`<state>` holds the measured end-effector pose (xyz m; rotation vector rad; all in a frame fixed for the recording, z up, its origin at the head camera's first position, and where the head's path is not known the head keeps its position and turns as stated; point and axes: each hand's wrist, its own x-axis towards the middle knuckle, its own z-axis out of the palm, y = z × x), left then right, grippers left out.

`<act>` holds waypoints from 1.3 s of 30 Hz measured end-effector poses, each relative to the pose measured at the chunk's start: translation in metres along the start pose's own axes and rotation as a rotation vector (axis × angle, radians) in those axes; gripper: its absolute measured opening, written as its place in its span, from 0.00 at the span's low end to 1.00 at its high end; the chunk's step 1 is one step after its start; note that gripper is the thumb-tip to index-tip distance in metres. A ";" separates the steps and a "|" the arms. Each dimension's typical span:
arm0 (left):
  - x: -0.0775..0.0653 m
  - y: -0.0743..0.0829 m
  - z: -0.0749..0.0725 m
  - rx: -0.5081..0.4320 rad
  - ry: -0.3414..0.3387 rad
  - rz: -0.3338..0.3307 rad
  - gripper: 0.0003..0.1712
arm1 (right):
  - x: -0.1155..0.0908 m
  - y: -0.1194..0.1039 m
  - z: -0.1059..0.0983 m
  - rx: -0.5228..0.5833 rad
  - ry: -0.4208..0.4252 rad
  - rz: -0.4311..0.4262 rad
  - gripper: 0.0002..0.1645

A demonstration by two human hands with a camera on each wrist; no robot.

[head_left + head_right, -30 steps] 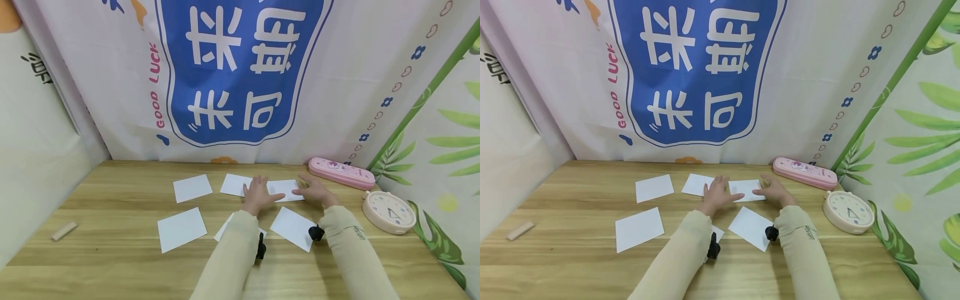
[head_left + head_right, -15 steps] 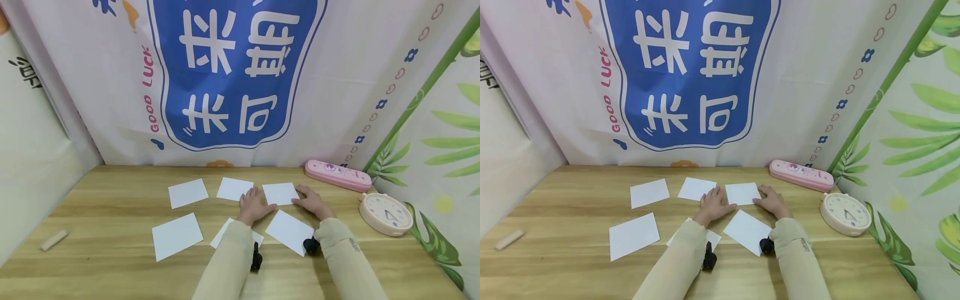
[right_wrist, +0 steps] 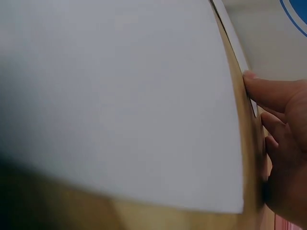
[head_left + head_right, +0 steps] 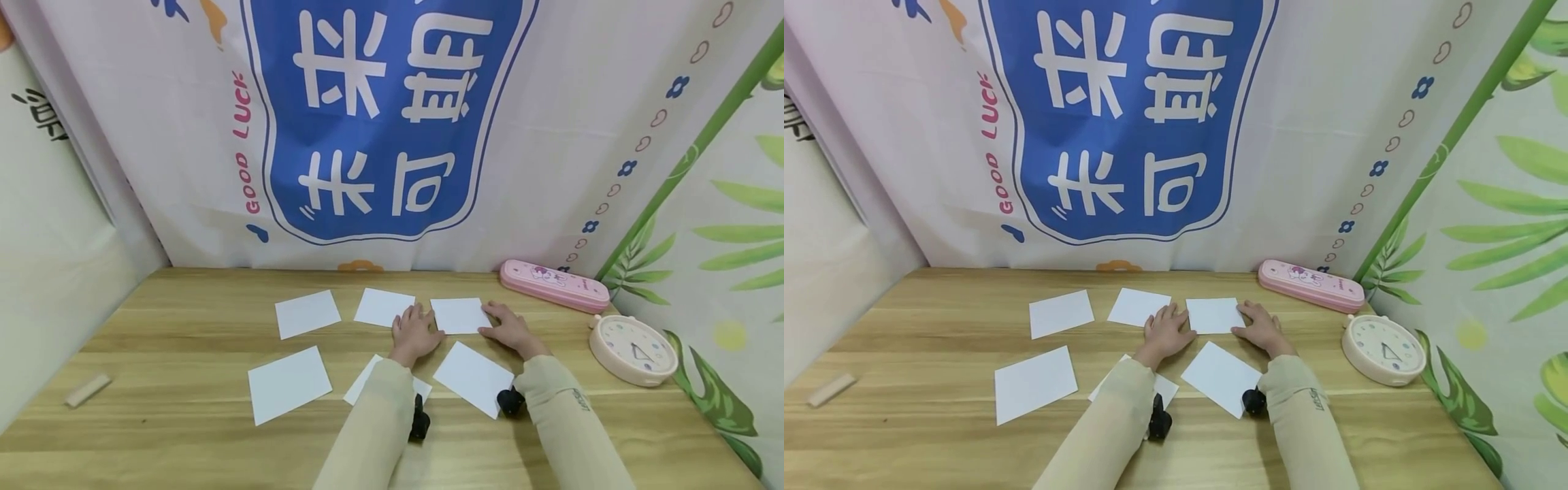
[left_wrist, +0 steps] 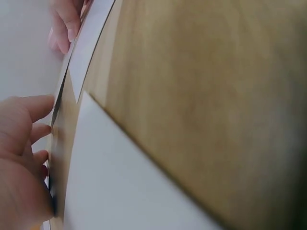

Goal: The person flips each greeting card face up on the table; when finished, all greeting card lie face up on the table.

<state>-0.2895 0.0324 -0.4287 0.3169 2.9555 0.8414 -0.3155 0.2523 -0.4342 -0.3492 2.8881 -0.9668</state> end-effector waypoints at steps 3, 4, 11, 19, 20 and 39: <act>0.001 0.001 0.001 -0.088 0.049 -0.012 0.26 | 0.000 0.000 -0.001 0.009 -0.010 0.006 0.36; 0.001 0.001 0.001 -0.112 0.070 -0.019 0.25 | 0.000 0.000 -0.001 0.013 -0.014 0.009 0.36; 0.002 0.003 0.009 -0.218 0.229 -0.054 0.20 | -0.002 0.000 -0.002 -0.013 -0.038 0.008 0.35; 0.002 0.002 0.011 -0.358 0.364 -0.049 0.18 | -0.002 -0.009 -0.005 -0.039 -0.035 -0.016 0.32; 0.002 0.001 0.011 -0.379 0.364 -0.044 0.17 | -0.002 -0.011 -0.005 -0.051 -0.032 -0.026 0.31; 0.005 0.002 0.007 -0.380 0.340 -0.100 0.27 | 0.003 -0.017 -0.003 -0.042 0.015 -0.083 0.32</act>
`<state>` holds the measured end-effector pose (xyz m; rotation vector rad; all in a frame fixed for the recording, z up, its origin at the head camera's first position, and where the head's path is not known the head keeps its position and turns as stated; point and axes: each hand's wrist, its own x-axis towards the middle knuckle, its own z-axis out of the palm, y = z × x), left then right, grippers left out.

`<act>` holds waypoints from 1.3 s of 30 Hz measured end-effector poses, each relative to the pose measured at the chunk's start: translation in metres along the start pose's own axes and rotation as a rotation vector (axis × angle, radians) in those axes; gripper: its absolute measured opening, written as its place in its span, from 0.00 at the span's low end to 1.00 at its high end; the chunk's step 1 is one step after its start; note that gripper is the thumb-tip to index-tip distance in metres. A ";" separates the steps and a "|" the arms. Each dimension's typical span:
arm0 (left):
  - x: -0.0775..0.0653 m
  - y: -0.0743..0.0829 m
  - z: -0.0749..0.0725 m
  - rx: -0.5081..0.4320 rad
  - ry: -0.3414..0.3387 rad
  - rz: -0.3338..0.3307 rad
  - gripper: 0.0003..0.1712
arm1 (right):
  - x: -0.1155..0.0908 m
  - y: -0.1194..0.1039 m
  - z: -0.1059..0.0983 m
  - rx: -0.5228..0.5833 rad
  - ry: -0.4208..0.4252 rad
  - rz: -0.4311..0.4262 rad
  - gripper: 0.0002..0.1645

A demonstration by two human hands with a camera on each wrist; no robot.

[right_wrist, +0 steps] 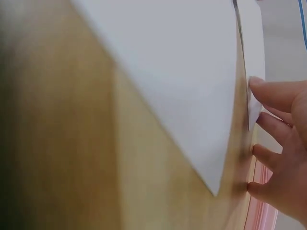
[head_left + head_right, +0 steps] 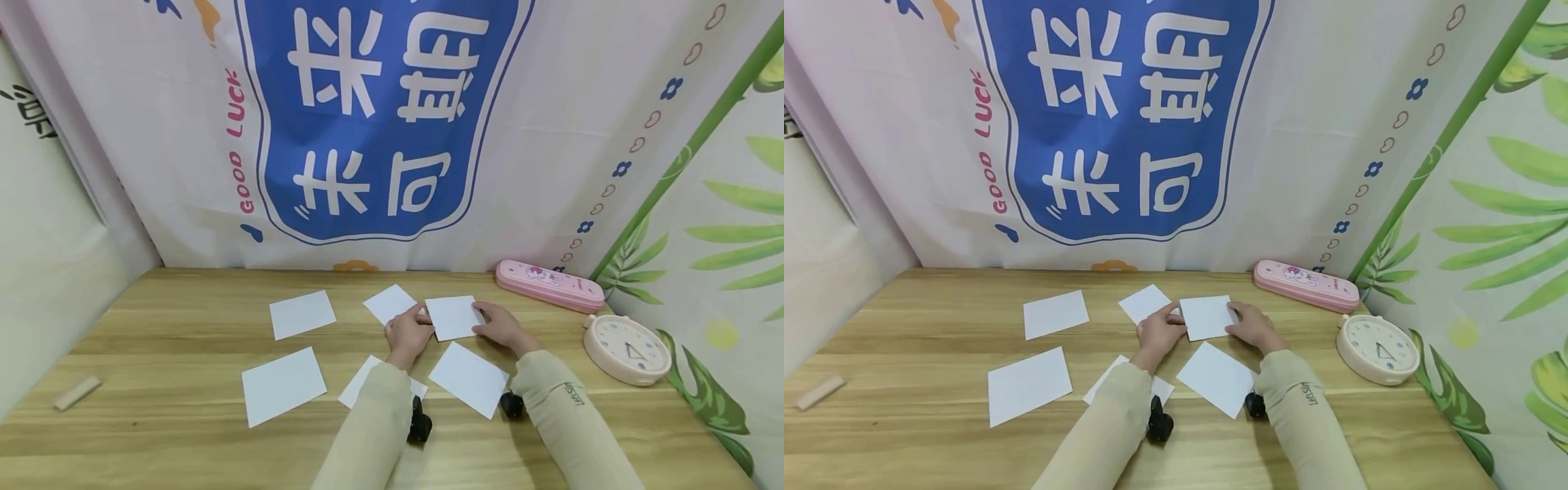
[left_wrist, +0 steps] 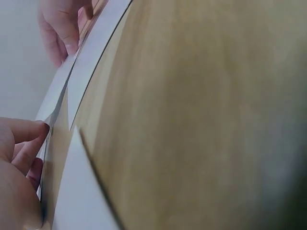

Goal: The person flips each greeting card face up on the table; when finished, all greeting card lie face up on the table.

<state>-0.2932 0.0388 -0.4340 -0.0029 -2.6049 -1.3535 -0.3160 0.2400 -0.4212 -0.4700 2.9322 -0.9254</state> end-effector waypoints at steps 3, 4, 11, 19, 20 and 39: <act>0.001 0.001 -0.002 0.005 -0.021 -0.017 0.27 | 0.003 -0.002 0.002 0.035 0.041 0.025 0.32; 0.001 0.001 -0.002 0.004 -0.027 -0.019 0.27 | 0.004 -0.003 0.002 0.044 0.052 0.032 0.33; 0.000 0.001 -0.002 -0.033 -0.021 -0.030 0.19 | 0.011 -0.014 0.004 0.115 0.118 0.117 0.36; 0.001 -0.001 0.000 -0.076 0.010 -0.065 0.11 | 0.012 -0.015 -0.003 0.258 0.301 0.193 0.16; 0.001 -0.001 0.000 -0.086 0.019 -0.066 0.10 | 0.012 -0.016 -0.004 0.275 0.315 0.190 0.13; 0.001 -0.003 -0.020 -0.294 0.151 -0.111 0.07 | 0.012 -0.039 -0.008 0.559 0.338 0.137 0.10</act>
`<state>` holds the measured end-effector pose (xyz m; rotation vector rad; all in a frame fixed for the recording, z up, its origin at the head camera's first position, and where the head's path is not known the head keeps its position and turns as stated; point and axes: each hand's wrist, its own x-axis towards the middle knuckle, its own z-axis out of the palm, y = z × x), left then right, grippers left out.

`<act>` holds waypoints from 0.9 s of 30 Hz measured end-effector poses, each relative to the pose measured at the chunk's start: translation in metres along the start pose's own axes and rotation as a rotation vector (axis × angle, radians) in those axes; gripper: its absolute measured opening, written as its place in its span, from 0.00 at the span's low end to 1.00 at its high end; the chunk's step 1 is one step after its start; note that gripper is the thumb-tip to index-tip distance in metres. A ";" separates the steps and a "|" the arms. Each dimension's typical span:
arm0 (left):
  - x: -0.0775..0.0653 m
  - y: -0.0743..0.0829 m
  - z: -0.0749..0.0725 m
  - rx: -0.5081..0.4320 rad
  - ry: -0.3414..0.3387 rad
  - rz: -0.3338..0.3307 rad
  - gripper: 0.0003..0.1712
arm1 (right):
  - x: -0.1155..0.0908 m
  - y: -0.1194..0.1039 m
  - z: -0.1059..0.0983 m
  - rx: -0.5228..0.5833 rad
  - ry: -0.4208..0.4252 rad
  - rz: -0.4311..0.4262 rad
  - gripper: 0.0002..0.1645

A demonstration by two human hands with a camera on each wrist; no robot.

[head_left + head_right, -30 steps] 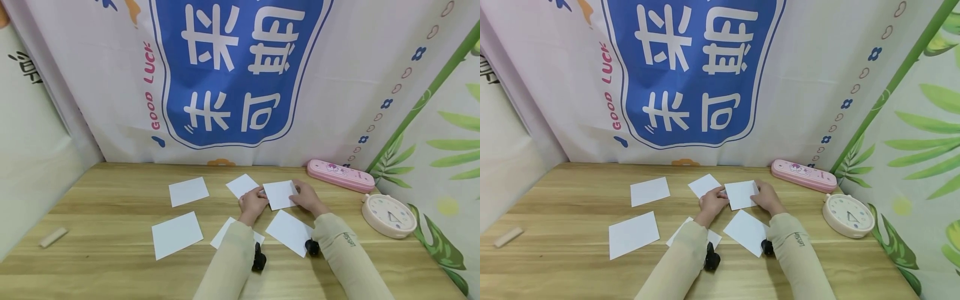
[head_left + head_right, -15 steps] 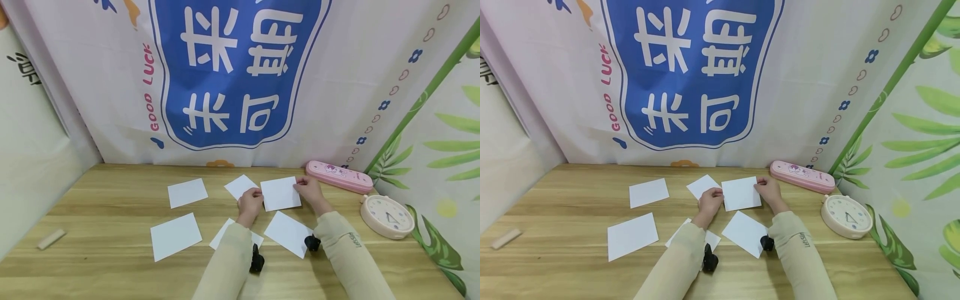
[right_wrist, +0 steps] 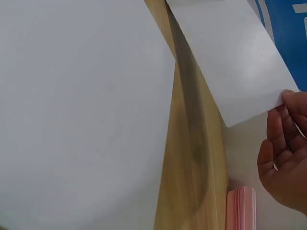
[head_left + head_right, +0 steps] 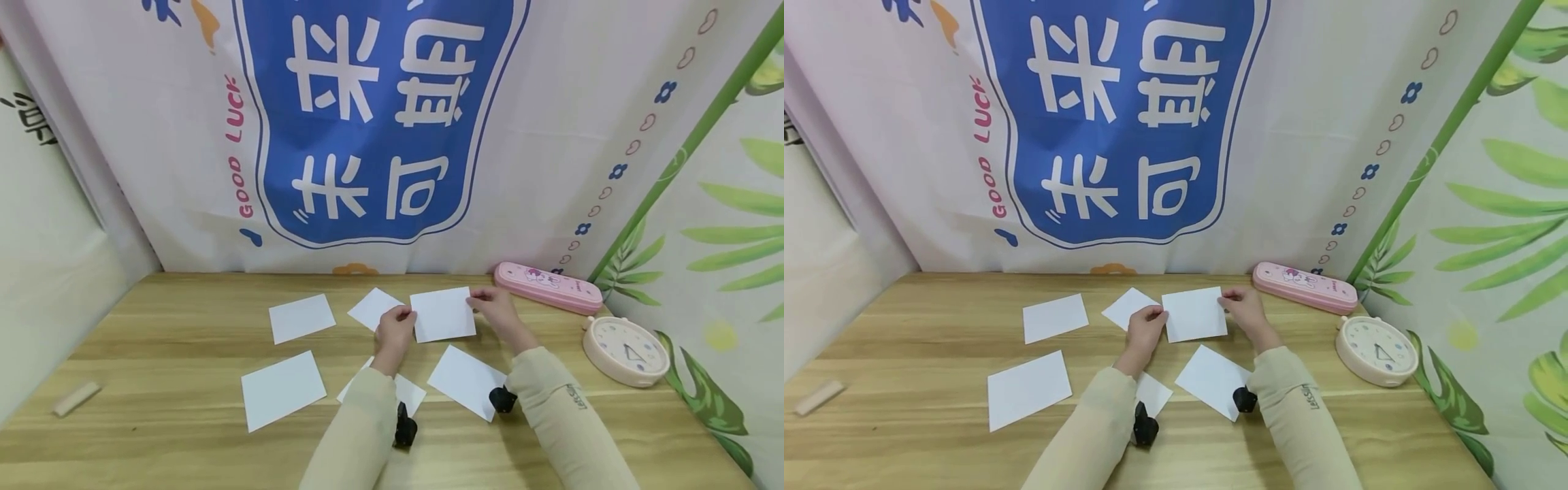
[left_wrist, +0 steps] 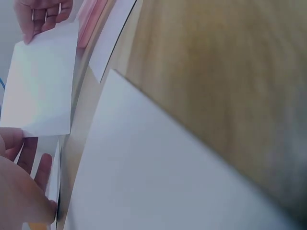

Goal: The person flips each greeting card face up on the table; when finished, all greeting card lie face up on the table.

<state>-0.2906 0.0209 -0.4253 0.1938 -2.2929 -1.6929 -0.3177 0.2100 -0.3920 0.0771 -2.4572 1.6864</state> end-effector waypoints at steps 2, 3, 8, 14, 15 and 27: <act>0.001 -0.001 -0.001 -0.025 0.004 0.045 0.06 | -0.002 -0.002 0.000 -0.005 0.022 0.004 0.11; 0.001 0.000 -0.001 -0.039 0.009 0.067 0.06 | -0.003 -0.003 -0.001 -0.007 0.032 0.008 0.11; 0.002 0.008 -0.003 -0.183 -0.004 0.098 0.06 | -0.009 -0.005 -0.005 0.100 0.056 0.051 0.14; 0.002 0.020 -0.005 -0.419 -0.144 -0.009 0.10 | -0.006 0.016 -0.011 0.409 -0.087 0.015 0.13; 0.002 0.021 -0.005 -0.432 -0.157 -0.018 0.10 | -0.007 0.017 -0.012 0.443 -0.112 0.015 0.14; 0.008 0.004 0.004 -0.619 -0.185 -0.077 0.14 | -0.031 -0.011 -0.017 0.495 -0.116 0.121 0.15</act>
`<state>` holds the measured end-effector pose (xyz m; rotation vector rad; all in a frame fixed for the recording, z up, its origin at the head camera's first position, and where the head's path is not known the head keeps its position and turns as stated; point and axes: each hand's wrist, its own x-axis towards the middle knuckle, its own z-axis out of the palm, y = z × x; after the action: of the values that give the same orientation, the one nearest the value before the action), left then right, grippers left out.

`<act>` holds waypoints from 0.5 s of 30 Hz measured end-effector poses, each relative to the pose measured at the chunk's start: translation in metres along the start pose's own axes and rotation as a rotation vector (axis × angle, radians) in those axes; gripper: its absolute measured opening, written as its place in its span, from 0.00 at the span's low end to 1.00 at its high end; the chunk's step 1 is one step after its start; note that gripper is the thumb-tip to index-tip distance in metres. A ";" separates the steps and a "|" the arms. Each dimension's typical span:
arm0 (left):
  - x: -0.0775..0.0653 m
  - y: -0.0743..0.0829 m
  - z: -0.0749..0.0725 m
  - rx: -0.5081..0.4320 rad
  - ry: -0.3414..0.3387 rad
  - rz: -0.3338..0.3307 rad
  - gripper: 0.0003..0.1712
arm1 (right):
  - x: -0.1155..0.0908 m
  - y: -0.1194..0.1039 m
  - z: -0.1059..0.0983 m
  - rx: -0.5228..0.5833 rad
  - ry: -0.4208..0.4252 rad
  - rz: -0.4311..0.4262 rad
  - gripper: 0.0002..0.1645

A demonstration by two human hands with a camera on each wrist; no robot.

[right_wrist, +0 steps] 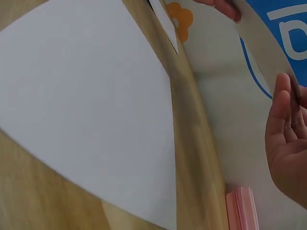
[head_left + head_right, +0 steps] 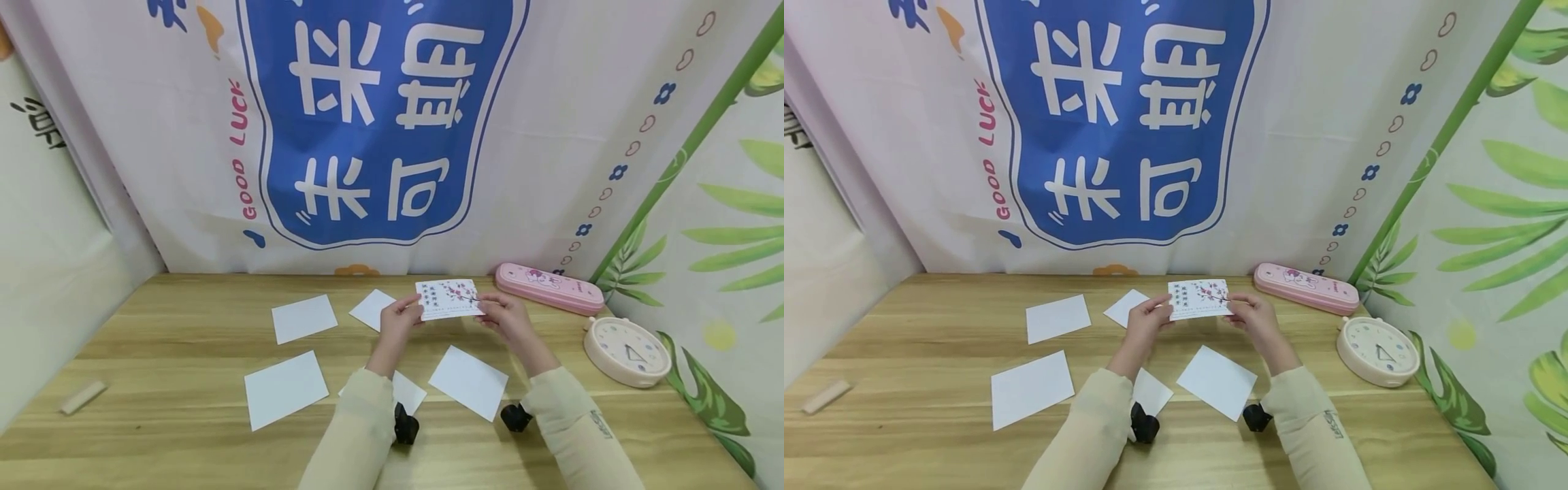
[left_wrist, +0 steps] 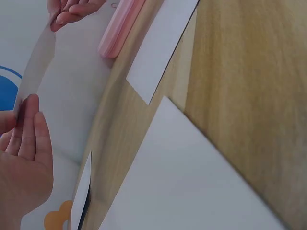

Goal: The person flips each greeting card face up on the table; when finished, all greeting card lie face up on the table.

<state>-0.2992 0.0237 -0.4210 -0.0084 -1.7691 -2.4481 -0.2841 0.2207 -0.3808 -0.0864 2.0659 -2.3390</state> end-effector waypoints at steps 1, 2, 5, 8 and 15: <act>-0.006 0.008 0.002 0.012 0.007 -0.006 0.16 | 0.000 0.001 -0.001 -0.022 0.012 0.002 0.19; -0.011 0.016 0.005 0.025 0.020 -0.027 0.18 | -0.001 0.002 -0.002 -0.044 0.021 0.004 0.23; -0.012 0.017 0.009 0.055 0.057 -0.026 0.17 | 0.000 0.005 -0.004 -0.106 0.039 0.003 0.27; -0.011 0.017 0.015 0.154 0.093 -0.003 0.14 | 0.002 0.008 -0.007 -0.202 0.062 -0.019 0.25; -0.005 0.012 0.022 0.486 -0.001 0.082 0.21 | 0.013 0.013 -0.018 -0.412 0.017 -0.069 0.26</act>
<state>-0.2947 0.0412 -0.4030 -0.0362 -2.2620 -1.9056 -0.2979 0.2360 -0.3951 -0.1446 2.5565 -1.9130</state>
